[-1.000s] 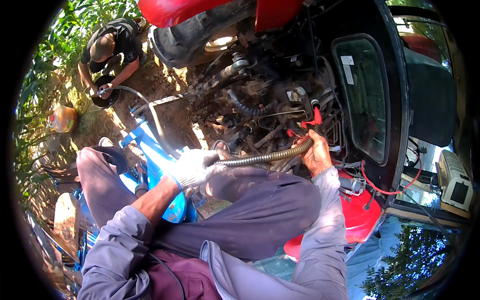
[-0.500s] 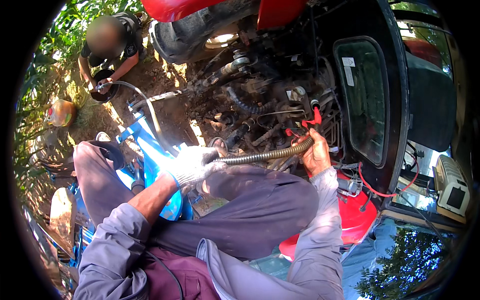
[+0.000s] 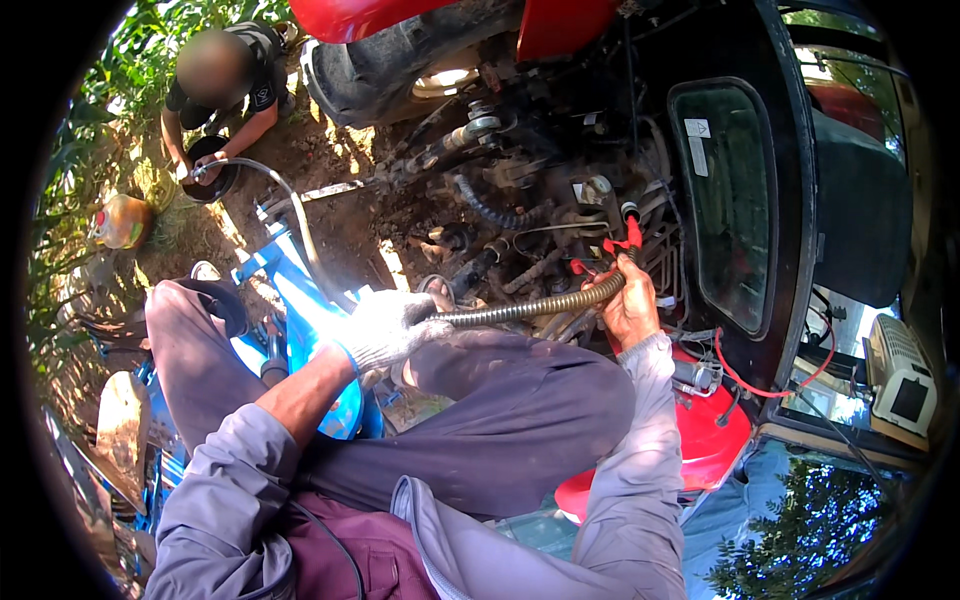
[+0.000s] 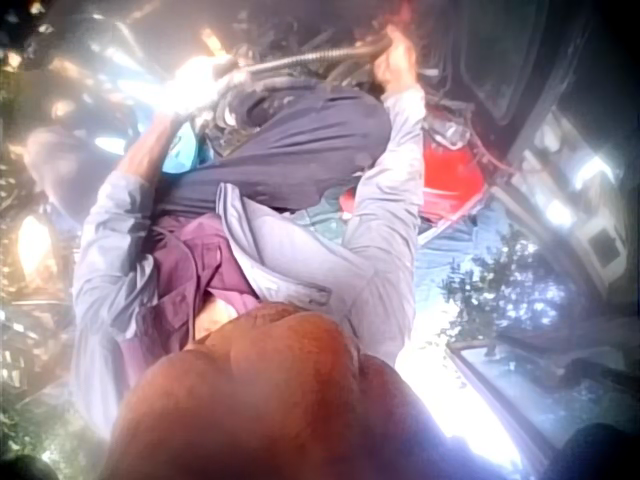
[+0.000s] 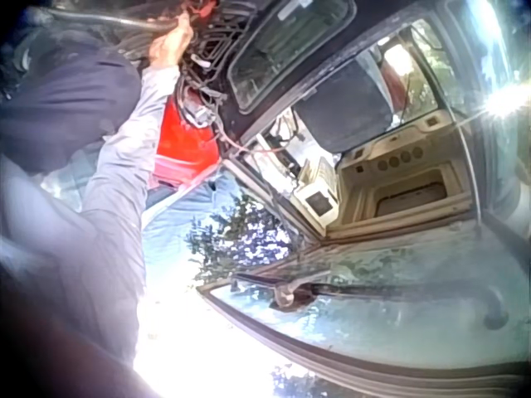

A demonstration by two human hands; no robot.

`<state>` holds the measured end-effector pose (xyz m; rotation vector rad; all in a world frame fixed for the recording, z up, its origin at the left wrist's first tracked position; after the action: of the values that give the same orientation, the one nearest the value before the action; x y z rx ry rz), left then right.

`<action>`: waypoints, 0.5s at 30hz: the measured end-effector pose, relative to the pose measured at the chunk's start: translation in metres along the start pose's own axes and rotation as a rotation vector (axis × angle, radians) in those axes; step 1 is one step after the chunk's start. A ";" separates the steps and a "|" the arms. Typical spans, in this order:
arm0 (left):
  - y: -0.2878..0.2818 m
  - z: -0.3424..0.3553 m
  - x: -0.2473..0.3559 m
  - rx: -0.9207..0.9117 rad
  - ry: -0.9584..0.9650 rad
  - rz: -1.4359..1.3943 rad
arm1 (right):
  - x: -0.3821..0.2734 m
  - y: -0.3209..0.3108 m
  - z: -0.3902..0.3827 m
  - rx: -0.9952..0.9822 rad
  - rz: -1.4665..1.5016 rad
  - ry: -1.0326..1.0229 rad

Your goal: The person sits on a red tractor in a field and uses a flexible hose to flush a specific component within the engine bay. The camera wearer manipulates the hose with both hands, directing it into the machinery.

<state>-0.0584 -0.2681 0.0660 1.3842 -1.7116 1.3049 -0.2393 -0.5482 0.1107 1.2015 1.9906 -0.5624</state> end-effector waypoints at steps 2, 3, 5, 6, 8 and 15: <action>0.005 0.000 -0.004 -0.014 -0.024 0.005 | 0.000 -0.001 0.002 0.009 0.001 -0.005; 0.005 0.000 -0.002 0.007 -0.012 -0.041 | -0.003 -0.001 0.003 0.016 0.001 -0.015; 0.003 -0.002 -0.001 0.026 -0.022 -0.055 | -0.004 0.002 0.004 0.019 -0.043 -0.019; 0.003 -0.003 -0.002 0.028 -0.021 -0.054 | -0.003 0.003 0.003 0.021 -0.087 -0.018; 0.005 -0.006 -0.007 -0.019 -0.049 -0.066 | -0.002 0.006 0.002 0.023 -0.129 -0.006; 0.003 -0.001 -0.018 -0.010 -0.047 -0.031 | 0.000 0.011 0.013 0.113 -0.144 0.041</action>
<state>-0.0555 -0.2603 0.0497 1.4408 -1.7184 1.2540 -0.2247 -0.5517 0.1027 1.1499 2.1165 -0.7360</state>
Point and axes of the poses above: each hand's wrist, its own z-axis towards the middle knuckle, its own y-axis out of the palm, x = y × z, the point moved 9 cm from there along z, towards the middle knuckle, and after that the axes turned 4 degrees about -x, right-handed, at the moved point
